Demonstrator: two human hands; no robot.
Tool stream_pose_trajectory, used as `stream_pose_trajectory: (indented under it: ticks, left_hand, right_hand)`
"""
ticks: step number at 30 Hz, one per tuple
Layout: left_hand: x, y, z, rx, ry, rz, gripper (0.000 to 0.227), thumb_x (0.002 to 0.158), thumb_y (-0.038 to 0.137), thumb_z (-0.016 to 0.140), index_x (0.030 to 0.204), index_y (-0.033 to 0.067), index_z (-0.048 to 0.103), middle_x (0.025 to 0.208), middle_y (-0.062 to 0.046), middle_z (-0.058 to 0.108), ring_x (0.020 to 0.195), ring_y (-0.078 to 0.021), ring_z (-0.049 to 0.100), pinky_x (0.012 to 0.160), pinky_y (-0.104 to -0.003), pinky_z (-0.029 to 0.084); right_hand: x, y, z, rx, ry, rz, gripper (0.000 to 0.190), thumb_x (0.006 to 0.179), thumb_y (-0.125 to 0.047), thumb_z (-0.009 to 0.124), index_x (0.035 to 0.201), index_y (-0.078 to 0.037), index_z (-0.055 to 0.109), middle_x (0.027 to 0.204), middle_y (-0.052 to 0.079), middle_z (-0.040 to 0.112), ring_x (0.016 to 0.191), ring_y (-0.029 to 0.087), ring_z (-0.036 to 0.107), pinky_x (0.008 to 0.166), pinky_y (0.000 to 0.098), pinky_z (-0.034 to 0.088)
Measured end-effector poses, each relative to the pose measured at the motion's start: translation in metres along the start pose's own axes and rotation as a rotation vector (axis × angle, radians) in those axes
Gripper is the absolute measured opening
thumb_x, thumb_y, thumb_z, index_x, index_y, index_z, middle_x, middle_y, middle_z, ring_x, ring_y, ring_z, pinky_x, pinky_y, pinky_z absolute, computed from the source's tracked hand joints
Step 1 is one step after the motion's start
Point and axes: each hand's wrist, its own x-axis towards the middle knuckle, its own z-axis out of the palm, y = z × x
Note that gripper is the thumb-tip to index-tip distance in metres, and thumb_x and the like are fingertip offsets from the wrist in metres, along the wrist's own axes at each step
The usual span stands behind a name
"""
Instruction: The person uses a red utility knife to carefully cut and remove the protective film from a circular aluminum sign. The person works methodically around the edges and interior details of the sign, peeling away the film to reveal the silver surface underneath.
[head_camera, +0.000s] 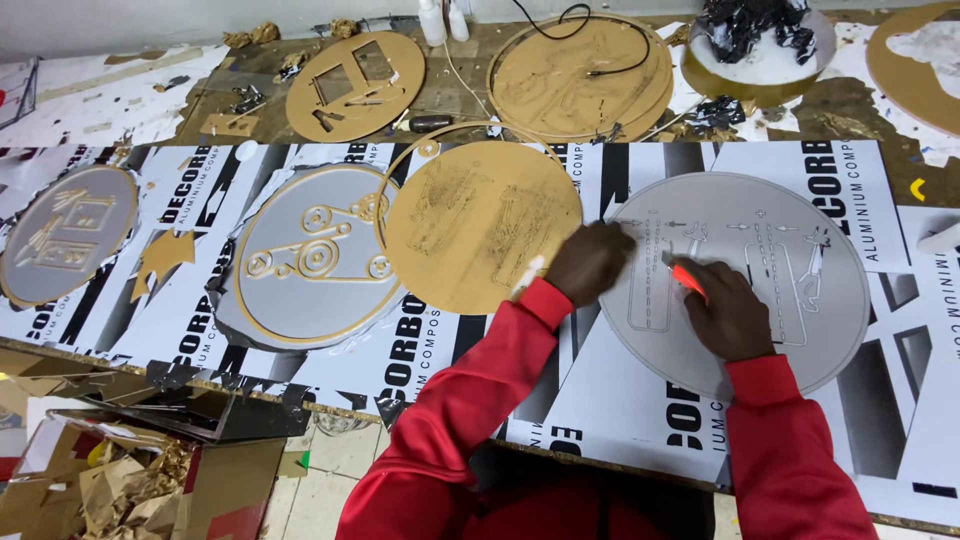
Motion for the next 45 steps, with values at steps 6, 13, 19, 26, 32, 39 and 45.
stream_pose_trajectory:
  ticks: [6,13,19,26,32,39,45]
  left_hand:
    - [0.020,0.015,0.006,-0.240,-0.132,0.027,0.045,0.086,-0.006,0.062,0.129,0.0061,0.058,0.097,-0.014,0.064,0.096,-0.0396,0.061,0.081,-0.048,0.053]
    - [0.017,0.015,0.032,-0.346,-0.206,-0.088,0.069,0.080,-0.012,0.066,0.145,-0.0012,0.045,0.099,-0.016,0.069,0.098,-0.0352,0.062,0.087,-0.043,0.055]
    - [0.022,0.018,0.026,-0.310,-0.250,-0.119,0.064,0.079,-0.011,0.067,0.140,-0.0026,0.050,0.096,-0.014,0.070,0.096,-0.0321,0.063,0.083,-0.040,0.058]
    - [0.021,0.017,0.025,-0.389,-0.203,-0.139,0.055,0.085,-0.013,0.063,0.138,-0.0028,0.051,0.103,-0.018,0.070,0.100,-0.0360,0.064,0.084,-0.042,0.057]
    - [0.014,0.014,0.032,-0.465,-0.157,-0.079,0.046,0.087,-0.011,0.066,0.132,-0.0067,0.054,0.099,-0.023,0.070,0.095,-0.0369,0.064,0.081,-0.044,0.056]
    - [0.007,0.020,0.006,-0.369,-0.035,-0.143,0.038,0.095,0.002,0.062,0.132,0.0055,0.056,0.096,-0.018,0.072,0.094,-0.0411,0.066,0.075,-0.049,0.057]
    - [0.017,0.009,0.021,-0.353,-0.001,-0.102,0.046,0.092,-0.007,0.061,0.135,0.0088,0.055,0.104,-0.016,0.073,0.107,-0.0419,0.066,0.082,-0.049,0.059]
  right_hand:
    - [0.001,0.016,0.022,0.007,0.025,0.098,0.060,0.101,-0.017,0.059,0.156,-0.038,0.050,0.119,0.012,0.065,0.114,0.038,0.064,0.087,0.0614,0.058]
    - [-0.002,0.013,0.029,0.032,0.103,0.143,0.060,0.100,-0.013,0.061,0.155,-0.035,0.054,0.118,0.014,0.065,0.111,0.038,0.064,0.088,0.0602,0.057]
    - [-0.003,0.012,0.030,0.013,0.122,0.155,0.057,0.100,-0.014,0.060,0.154,-0.032,0.055,0.119,0.013,0.065,0.111,0.038,0.064,0.089,0.0620,0.057]
    - [-0.005,0.007,0.028,0.028,0.132,0.167,0.057,0.101,-0.014,0.060,0.154,-0.032,0.055,0.119,0.013,0.065,0.113,0.039,0.064,0.090,0.0617,0.056]
    - [-0.005,0.018,0.037,0.026,0.143,0.153,0.059,0.099,-0.015,0.062,0.154,-0.033,0.054,0.120,0.013,0.064,0.116,0.039,0.063,0.091,0.0626,0.056]
    - [-0.006,0.001,0.023,-0.002,0.136,0.128,0.051,0.103,-0.017,0.061,0.152,-0.029,0.058,0.117,0.013,0.065,0.111,0.037,0.065,0.080,0.0561,0.060]
    - [0.004,-0.016,0.009,-0.245,0.006,0.041,0.035,0.106,-0.028,0.058,0.140,-0.026,0.065,0.113,0.012,0.067,0.109,0.036,0.068,0.079,0.0542,0.064]
